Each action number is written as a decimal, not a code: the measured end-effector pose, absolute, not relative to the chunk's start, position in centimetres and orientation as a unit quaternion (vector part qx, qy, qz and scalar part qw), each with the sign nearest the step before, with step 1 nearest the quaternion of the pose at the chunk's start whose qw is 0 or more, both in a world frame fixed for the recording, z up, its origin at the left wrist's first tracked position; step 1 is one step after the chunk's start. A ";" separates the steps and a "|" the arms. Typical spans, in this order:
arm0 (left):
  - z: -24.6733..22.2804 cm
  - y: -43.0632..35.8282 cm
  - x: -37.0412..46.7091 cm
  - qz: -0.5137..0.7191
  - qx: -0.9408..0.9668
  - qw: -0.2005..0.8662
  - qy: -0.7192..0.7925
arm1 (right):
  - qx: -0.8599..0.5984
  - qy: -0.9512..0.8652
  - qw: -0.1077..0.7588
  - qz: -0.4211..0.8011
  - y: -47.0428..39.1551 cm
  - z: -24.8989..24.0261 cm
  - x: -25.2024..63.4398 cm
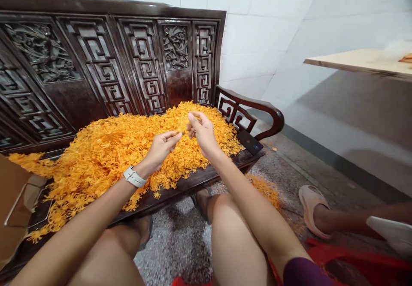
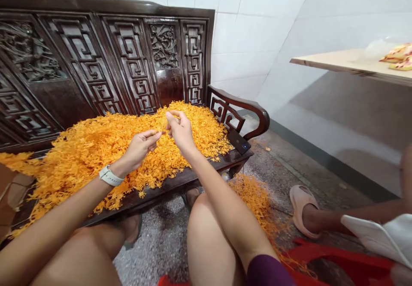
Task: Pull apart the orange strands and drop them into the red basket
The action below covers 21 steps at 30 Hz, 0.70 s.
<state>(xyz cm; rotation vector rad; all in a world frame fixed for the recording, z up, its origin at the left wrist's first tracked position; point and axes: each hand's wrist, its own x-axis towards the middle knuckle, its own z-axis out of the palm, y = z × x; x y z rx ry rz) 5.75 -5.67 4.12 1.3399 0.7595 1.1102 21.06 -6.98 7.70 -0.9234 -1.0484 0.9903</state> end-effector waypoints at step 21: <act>3.4 -5.3 5.3 0.618 0.537 0.468 0.333 | -0.357 -0.377 0.654 0.550 -7.4 7.1 20.6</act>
